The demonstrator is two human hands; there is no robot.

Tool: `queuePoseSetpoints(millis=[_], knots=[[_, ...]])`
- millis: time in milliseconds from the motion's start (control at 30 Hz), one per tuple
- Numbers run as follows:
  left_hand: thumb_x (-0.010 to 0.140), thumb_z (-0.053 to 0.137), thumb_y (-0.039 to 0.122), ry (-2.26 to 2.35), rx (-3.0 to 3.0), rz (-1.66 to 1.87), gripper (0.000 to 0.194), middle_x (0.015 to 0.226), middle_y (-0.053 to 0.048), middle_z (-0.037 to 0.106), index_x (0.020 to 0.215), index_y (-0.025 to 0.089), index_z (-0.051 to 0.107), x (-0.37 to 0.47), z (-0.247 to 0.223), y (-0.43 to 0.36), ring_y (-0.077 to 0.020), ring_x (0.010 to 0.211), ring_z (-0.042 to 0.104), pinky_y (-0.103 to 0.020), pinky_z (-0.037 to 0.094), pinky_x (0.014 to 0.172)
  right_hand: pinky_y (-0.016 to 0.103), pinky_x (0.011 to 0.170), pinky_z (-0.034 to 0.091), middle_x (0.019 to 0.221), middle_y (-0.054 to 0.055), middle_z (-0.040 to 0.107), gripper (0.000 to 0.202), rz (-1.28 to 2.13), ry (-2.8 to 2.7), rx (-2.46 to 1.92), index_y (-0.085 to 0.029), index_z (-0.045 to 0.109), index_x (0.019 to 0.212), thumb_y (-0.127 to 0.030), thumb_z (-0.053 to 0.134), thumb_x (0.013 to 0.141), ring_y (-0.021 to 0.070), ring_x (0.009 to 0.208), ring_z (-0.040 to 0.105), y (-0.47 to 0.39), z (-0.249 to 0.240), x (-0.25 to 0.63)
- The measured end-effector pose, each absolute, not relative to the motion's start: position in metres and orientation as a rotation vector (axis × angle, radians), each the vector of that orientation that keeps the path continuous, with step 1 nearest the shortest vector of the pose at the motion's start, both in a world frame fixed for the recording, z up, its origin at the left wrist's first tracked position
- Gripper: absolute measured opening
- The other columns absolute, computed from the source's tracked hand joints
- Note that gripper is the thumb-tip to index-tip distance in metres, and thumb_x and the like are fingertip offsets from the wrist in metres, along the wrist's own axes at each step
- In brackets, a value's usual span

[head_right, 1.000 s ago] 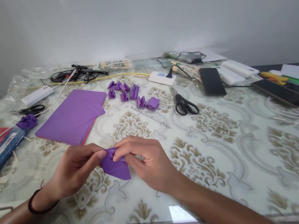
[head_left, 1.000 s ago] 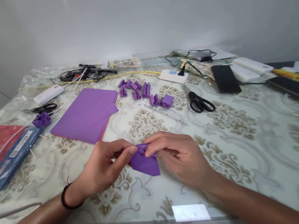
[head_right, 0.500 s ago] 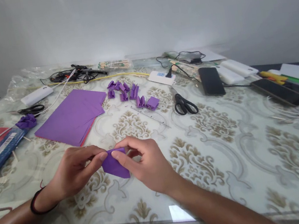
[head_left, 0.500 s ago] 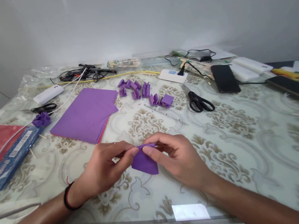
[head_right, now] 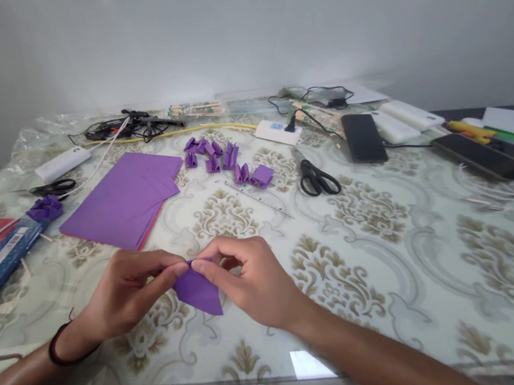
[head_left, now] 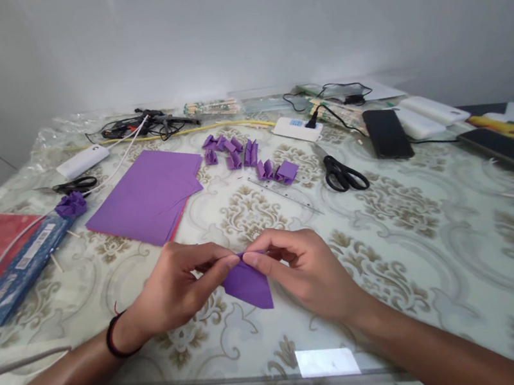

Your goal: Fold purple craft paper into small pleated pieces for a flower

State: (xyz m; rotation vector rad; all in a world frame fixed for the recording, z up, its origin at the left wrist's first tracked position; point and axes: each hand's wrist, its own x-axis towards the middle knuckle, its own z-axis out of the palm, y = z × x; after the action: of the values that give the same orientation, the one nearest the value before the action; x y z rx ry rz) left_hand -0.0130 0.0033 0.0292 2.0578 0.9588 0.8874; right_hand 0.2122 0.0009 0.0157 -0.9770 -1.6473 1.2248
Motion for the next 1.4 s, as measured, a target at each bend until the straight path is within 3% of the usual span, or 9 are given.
queuePoseSetpoints(millis=[300, 533, 700, 933, 1133, 1400], knots=[[0.100, 0.071, 0.021, 1.032, 1.916, 0.859, 0.014, 0.079, 0.001, 0.081, 0.095, 0.018, 0.083, -0.009, 0.029, 0.006, -0.0100, 0.065, 0.068, -0.016, 0.048, 0.058, 0.026, 0.062, 0.054, 0.081, 0.001, 0.081, 0.011, 1.169, -1.626, -0.993, -0.025, 0.084, 0.092, -0.027, 0.075, 0.096, 0.0164, 0.070, 0.070, 0.002, 0.013, 0.213], [0.099, 0.072, 0.022, 1.029, 1.882, 0.799, 0.014, 0.079, 0.001, 0.081, 0.097, 0.020, 0.085, -0.011, 0.031, 0.006, -0.0104, 0.066, 0.068, -0.017, 0.049, 0.060, 0.026, 0.062, 0.051, 0.078, 0.001, 0.079, 0.015, 1.193, -1.649, -0.924, -0.022, 0.082, 0.084, -0.025, 0.073, 0.096, 0.0157, 0.069, 0.068, 0.004, 0.016, 0.212], [0.099, 0.073, 0.030, 1.070, 1.783, 0.776, 0.018, 0.073, -0.001, 0.077, 0.093, 0.019, 0.085, -0.011, 0.025, 0.007, -0.0117, 0.061, 0.062, -0.020, 0.044, 0.054, 0.027, 0.064, 0.050, 0.076, 0.000, 0.071, 0.017, 1.312, -1.635, -0.990, -0.021, 0.076, 0.083, -0.031, 0.073, 0.096, 0.0154, 0.070, 0.063, 0.006, 0.017, 0.212], [0.096, 0.075, 0.035, 1.072, 1.530, 0.771, 0.021, 0.073, -0.002, 0.073, 0.090, 0.015, 0.081, -0.010, 0.016, 0.011, -0.0116, 0.059, 0.058, -0.021, 0.041, 0.051, 0.026, 0.054, 0.037, 0.066, -0.004, 0.049, 0.034, 1.443, -1.631, -1.071, -0.021, 0.056, 0.069, -0.038, 0.070, 0.095, 0.0123, 0.060, 0.043, 0.007, 0.015, 0.213], [0.097, 0.072, 0.038, 1.058, 1.622, 0.595, 0.031, 0.062, 0.004, 0.055, 0.077, 0.014, 0.073, -0.012, 0.020, 0.014, -0.0090, 0.056, 0.045, -0.021, 0.032, 0.049, 0.028, 0.059, 0.040, 0.069, -0.001, 0.057, 0.028, 1.419, -1.692, -1.021, -0.020, 0.066, 0.076, -0.035, 0.064, 0.100, 0.0144, 0.065, 0.050, 0.005, 0.018, 0.215], [0.099, 0.070, 0.036, 0.991, 1.567, 0.641, 0.032, 0.063, 0.005, 0.049, 0.074, 0.015, 0.068, -0.013, 0.018, 0.015, -0.0090, 0.056, 0.041, -0.022, 0.031, 0.050, 0.028, 0.062, 0.044, 0.069, -0.003, 0.059, 0.023, 1.428, -1.675, -1.050, -0.021, 0.064, 0.076, -0.033, 0.069, 0.095, 0.0146, 0.065, 0.052, 0.006, 0.016, 0.213]])
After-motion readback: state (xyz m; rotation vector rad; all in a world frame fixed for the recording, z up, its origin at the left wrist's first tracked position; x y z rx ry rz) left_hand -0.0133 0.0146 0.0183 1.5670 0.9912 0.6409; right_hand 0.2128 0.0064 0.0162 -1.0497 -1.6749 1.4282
